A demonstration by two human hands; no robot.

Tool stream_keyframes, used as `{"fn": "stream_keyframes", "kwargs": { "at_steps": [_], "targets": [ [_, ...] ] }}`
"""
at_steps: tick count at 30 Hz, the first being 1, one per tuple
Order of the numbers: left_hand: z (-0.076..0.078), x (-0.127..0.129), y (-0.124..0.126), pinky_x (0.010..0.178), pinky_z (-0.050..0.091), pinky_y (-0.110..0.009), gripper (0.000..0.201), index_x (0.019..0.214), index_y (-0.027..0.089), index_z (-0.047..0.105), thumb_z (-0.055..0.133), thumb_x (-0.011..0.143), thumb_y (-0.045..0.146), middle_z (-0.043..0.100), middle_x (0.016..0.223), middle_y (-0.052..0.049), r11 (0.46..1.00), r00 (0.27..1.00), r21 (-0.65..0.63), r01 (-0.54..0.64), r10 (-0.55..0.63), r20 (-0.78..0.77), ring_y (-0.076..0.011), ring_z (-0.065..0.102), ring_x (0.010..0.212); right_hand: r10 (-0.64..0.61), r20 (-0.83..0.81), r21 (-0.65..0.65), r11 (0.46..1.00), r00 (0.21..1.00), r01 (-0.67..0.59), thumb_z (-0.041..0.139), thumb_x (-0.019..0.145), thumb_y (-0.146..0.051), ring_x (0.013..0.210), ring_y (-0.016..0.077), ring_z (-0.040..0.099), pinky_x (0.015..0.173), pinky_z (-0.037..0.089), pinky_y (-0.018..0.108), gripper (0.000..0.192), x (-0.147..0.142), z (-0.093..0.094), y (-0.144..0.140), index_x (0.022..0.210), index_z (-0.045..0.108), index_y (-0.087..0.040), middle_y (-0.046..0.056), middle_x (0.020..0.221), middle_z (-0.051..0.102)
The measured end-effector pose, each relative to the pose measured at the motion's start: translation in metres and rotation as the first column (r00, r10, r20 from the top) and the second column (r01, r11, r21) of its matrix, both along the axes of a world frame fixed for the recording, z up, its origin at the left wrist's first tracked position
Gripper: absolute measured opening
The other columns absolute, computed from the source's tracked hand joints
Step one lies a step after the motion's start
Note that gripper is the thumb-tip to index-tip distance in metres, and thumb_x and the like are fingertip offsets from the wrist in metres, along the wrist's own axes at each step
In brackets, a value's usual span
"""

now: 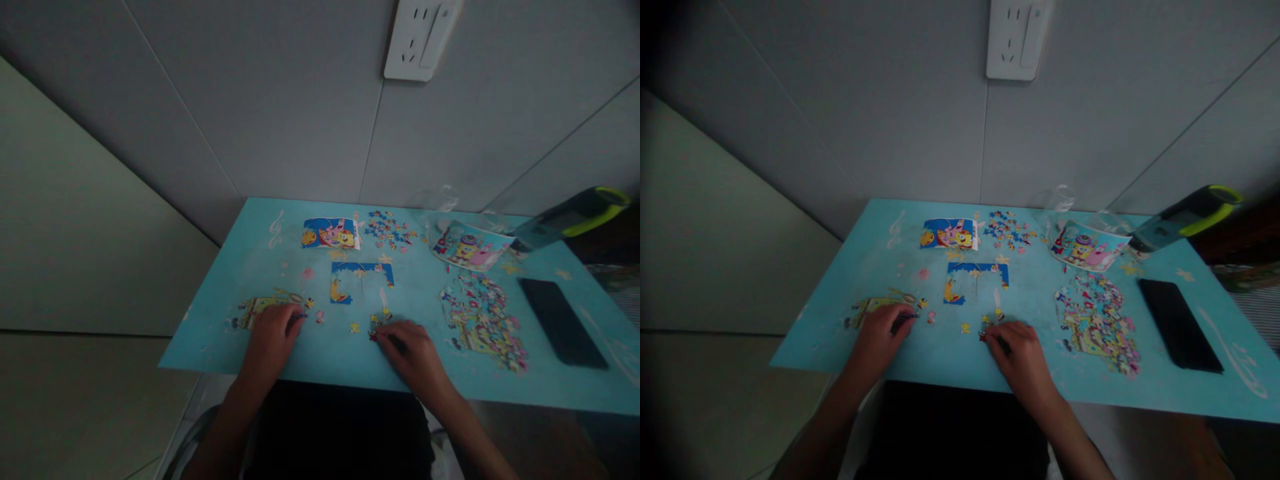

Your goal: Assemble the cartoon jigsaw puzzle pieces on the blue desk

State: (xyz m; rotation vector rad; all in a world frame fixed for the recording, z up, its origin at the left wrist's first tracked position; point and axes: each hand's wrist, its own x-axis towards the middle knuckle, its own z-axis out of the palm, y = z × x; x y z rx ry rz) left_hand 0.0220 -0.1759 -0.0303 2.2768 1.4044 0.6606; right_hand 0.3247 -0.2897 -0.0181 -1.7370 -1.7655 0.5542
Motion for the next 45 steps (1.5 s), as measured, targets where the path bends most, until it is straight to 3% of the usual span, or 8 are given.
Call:
{"fn": "stream_keyframes", "kwargs": {
  "at_steps": [7, 12, 17, 20, 23, 27, 34, 45],
  "targets": [
    [0.018, 0.027, -0.018, 0.075, 0.050, -0.030, 0.010, 0.098, 0.024, 0.070, 0.067, 0.093, 0.032, 0.074, 0.095, 0.000, 0.948, 0.940, -0.306, 0.083, 0.027, 0.339, -0.0161, 0.065, 0.079, -0.033, -0.128, 0.040, 0.998, 0.991, 0.039, 0.063, 0.097, -0.030, 0.095, 0.0234, 0.067, 0.088, 0.052, 0.040, 0.014, -0.013, 0.014, 0.006, 0.104, 0.074, -0.026, 0.006, 0.099, 0.075],
    [0.032, 0.069, -0.027, 0.072, 0.047, -0.027, 0.008, 0.094, 0.023, 0.073, 0.070, 0.091, 0.030, 0.074, 0.085, 0.002, 0.916, 0.893, -0.360, 0.174, 0.007, 0.451, -0.0145, 0.063, 0.075, 0.020, -0.313, 0.037, 0.999, 0.950, -0.009, 0.065, 0.096, -0.030, 0.090, 0.0197, 0.067, 0.084, 0.053, 0.035, 0.016, -0.032, 0.034, 0.023, 0.110, 0.074, -0.027, 0.003, 0.096, 0.075],
    [0.029, 0.086, -0.021, 0.071, 0.048, -0.027, 0.008, 0.097, 0.024, 0.074, 0.068, 0.092, 0.028, 0.075, 0.089, 0.002, 0.910, 0.854, -0.368, 0.194, 0.028, 0.520, -0.0147, 0.066, 0.078, 0.029, -0.354, 0.028, 0.999, 0.935, -0.020, 0.066, 0.096, -0.031, 0.085, 0.0179, 0.067, 0.079, 0.053, 0.032, 0.017, -0.033, 0.034, 0.039, 0.109, 0.076, -0.027, 0.002, 0.093, 0.075],
    [0.024, 0.087, -0.014, 0.074, 0.050, -0.029, 0.011, 0.101, 0.024, 0.073, 0.064, 0.096, 0.029, 0.075, 0.093, 0.000, 0.943, 0.877, -0.292, 0.158, 0.001, 0.480, -0.0160, 0.067, 0.079, -0.010, -0.348, -0.022, 1.000, 0.938, 0.002, 0.064, 0.096, -0.035, 0.074, 0.0172, 0.067, 0.073, 0.054, 0.032, 0.020, -0.024, 0.031, 0.048, 0.110, 0.077, -0.026, 0.003, 0.090, 0.075],
    [0.019, 0.087, -0.009, 0.087, 0.050, -0.037, 0.013, 0.106, 0.023, 0.070, 0.061, 0.098, 0.026, 0.074, 0.101, -0.003, 0.993, 0.928, -0.060, 0.102, -0.073, 0.366, -0.0201, 0.066, 0.092, -0.038, -0.300, -0.040, 0.999, 0.953, 0.028, 0.063, 0.096, -0.036, 0.079, 0.0193, 0.069, 0.076, 0.054, 0.034, 0.022, -0.012, 0.031, 0.060, 0.108, 0.078, -0.025, 0.004, 0.096, 0.077],
    [0.011, 0.087, -0.008, 0.095, 0.048, -0.045, 0.016, 0.110, 0.022, 0.068, 0.056, 0.099, 0.019, 0.072, 0.104, -0.006, 0.983, 0.978, 0.137, 0.119, -0.140, 0.156, -0.0246, 0.062, 0.101, -0.059, -0.254, -0.028, 0.998, 0.965, 0.053, 0.061, 0.096, -0.036, 0.081, 0.0202, 0.068, 0.076, 0.053, 0.034, 0.024, 0.000, 0.028, 0.075, 0.108, 0.079, -0.024, 0.005, 0.099, 0.078],
    [0.010, 0.089, -0.011, 0.094, 0.049, -0.046, 0.023, 0.117, 0.022, 0.066, 0.053, 0.099, 0.015, 0.070, 0.108, -0.008, 0.975, 0.982, 0.166, 0.147, -0.164, 0.090, -0.0257, 0.061, 0.104, -0.039, -0.267, -0.025, 0.999, 0.963, 0.033, 0.058, 0.098, -0.035, 0.083, 0.0205, 0.068, 0.076, 0.053, 0.034, 0.027, 0.004, 0.012, 0.081, 0.110, 0.078, -0.023, 0.006, 0.097, 0.076],
    [0.009, 0.090, -0.010, 0.096, 0.048, -0.046, 0.026, 0.117, 0.022, 0.067, 0.057, 0.095, 0.013, 0.070, 0.110, -0.007, 0.984, 0.986, 0.138, 0.114, -0.129, 0.110, -0.0259, 0.060, 0.107, -0.062, -0.243, -0.009, 0.998, 0.968, 0.061, 0.057, 0.098, -0.039, 0.086, 0.0217, 0.069, 0.079, 0.054, 0.036, 0.028, 0.004, 0.009, 0.076, 0.108, 0.078, -0.024, 0.007, 0.099, 0.077]
  ]
}}
